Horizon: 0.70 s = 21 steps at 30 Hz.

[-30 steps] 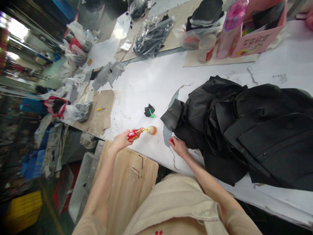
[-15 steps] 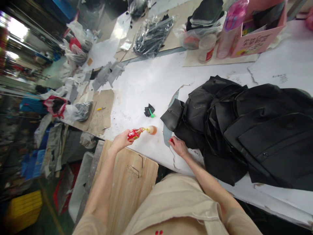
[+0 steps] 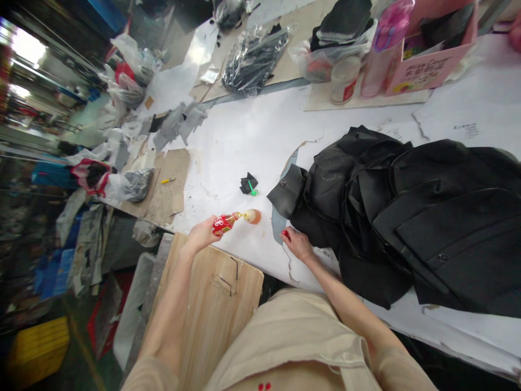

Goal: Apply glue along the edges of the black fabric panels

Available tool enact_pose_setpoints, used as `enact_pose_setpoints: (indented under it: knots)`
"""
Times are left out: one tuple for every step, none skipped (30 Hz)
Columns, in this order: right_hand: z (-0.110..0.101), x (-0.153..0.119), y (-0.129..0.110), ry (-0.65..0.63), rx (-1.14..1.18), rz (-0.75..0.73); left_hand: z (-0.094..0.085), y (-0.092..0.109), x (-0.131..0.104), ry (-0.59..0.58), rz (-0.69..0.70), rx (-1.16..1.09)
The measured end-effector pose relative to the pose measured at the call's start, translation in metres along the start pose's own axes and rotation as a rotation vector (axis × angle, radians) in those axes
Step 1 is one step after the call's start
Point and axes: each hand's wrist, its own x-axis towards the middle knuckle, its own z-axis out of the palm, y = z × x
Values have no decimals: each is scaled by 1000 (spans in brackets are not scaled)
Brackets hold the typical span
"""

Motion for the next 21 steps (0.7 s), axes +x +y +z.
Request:
enact_pose_setpoints:
  knots:
    - [0, 0, 0, 0, -2, 1, 0, 0, 0, -4, -3, -4]
    - [0, 0, 0, 0, -4, 2, 0, 0, 0, -7, -7, -9]
    - [-1, 0, -1, -1, -6, 3, -1, 1, 0, -11, -12, -14]
    - [-1, 0, -1, -1, -7, 3, -1, 1, 0, -13, -16, -19]
    - [-1, 0, -1, -1, -8, 3, -1, 1, 0, -14, -20, -22]
    - [-2, 0, -1, -2, -9, 2, 0, 1, 0, -14, -23, -25]
    - [-2, 0, -1, -3, -9, 1, 0, 2, 0, -13, -25, -27]
    - [-2, 0, -1, -3, -9, 0, 0, 1, 0, -12, -24, -29]
    - [-2, 0, -1, -3, -9, -1, 1, 1, 0, -9, -21, -30]
    - [-2, 0, -1, -2, -9, -2, 1, 1, 0, -6, -17, -31]
    - [-2, 0, -1, -2, -10, -2, 2, 1, 0, -4, -14, -31]
    - [-2, 0, -1, -1, -11, -3, 2, 1, 1, -4, -11, -30]
    - [-2, 0, -1, 0, -12, -3, 2, 0, 1, -3, -10, -28]
    - [-1, 0, -1, 1, -12, -3, 3, 0, 1, -1, -9, -25]
    - [-1, 0, -1, 1, -13, -4, 3, 0, 1, 0, -7, -23]
    - [-1, 0, -1, 2, -12, -4, 2, 0, 1, 2, -5, -22]
    - [-1, 0, -1, 2, -12, -5, 2, 0, 1, 3, -2, -22]
    - [-1, 0, -1, 2, -11, -6, 2, 1, 1, 3, 1, -21]
    - [-1, 0, -1, 3, -10, -7, 2, 1, 1, 0, 3, -21]
    - [-1, 0, -1, 4, -10, -8, 2, 1, 1, -3, 3, -21]
    - [-1, 0, -1, 5, -9, -9, 2, 1, 1, -6, 3, -22]
